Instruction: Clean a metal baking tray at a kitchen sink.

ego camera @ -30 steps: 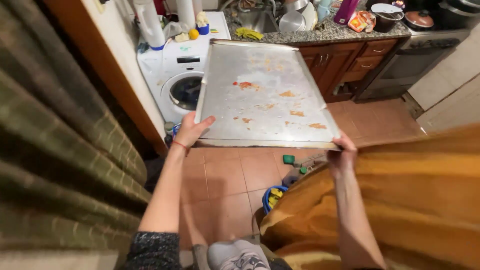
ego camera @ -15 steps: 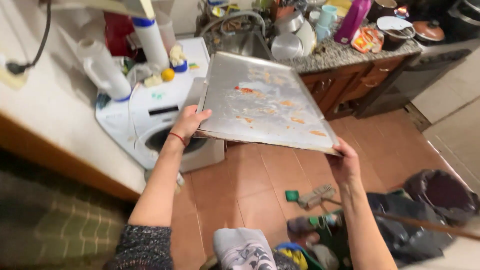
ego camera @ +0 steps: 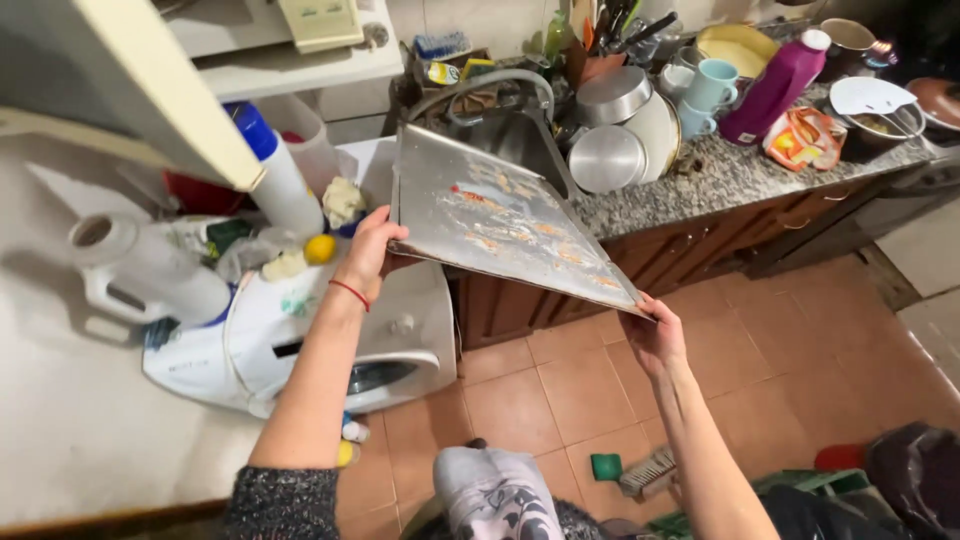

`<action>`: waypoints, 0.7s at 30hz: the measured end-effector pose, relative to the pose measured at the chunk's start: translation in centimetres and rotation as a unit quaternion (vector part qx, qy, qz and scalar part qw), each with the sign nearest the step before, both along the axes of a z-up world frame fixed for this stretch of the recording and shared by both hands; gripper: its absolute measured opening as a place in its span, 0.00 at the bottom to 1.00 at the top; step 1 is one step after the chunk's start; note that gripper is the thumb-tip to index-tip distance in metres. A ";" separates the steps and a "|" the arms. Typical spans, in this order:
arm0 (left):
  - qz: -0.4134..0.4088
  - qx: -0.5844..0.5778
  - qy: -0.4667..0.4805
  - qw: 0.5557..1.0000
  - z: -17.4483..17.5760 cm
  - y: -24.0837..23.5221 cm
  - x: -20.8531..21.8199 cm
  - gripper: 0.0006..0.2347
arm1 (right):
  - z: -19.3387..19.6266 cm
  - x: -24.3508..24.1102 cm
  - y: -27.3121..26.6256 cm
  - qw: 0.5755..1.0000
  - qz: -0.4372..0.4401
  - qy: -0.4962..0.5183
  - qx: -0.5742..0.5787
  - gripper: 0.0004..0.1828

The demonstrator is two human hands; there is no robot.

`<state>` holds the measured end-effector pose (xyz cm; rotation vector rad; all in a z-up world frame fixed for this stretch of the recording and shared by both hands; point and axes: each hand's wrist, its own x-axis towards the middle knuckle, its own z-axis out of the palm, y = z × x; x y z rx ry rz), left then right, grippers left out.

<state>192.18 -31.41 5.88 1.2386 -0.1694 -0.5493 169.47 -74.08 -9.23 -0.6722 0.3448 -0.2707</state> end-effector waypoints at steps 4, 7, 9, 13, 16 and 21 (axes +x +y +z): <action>0.009 0.019 0.011 1.000 0.3 -2.6 3.8 0.18 | -0.6 4.4 -2.9 0.999 -0.004 0.033 -0.007 0.22; 0.030 0.005 0.036 0.999 -0.4 -3.8 6.1 0.19 | 0.0 6.9 -4.3 0.997 0.030 0.065 -0.026 0.22; 0.033 0.006 0.008 0.999 -1.0 -4.9 7.2 0.19 | 1.6 8.1 -5.3 0.986 0.072 0.126 -0.087 0.25; 0.066 0.016 0.013 0.998 0.8 -7.2 8.0 0.19 | 3.6 10.2 -9.9 0.956 0.181 0.154 -0.173 0.29; 0.076 0.033 0.012 0.997 4.2 -9.8 7.3 0.19 | 5.6 12.6 -14.5 0.899 0.312 0.140 -0.273 0.32; 0.105 -0.019 -0.007 0.994 9.5 -15.4 5.4 0.26 | 8.1 16.7 -19.9 0.755 0.500 0.157 -0.393 0.34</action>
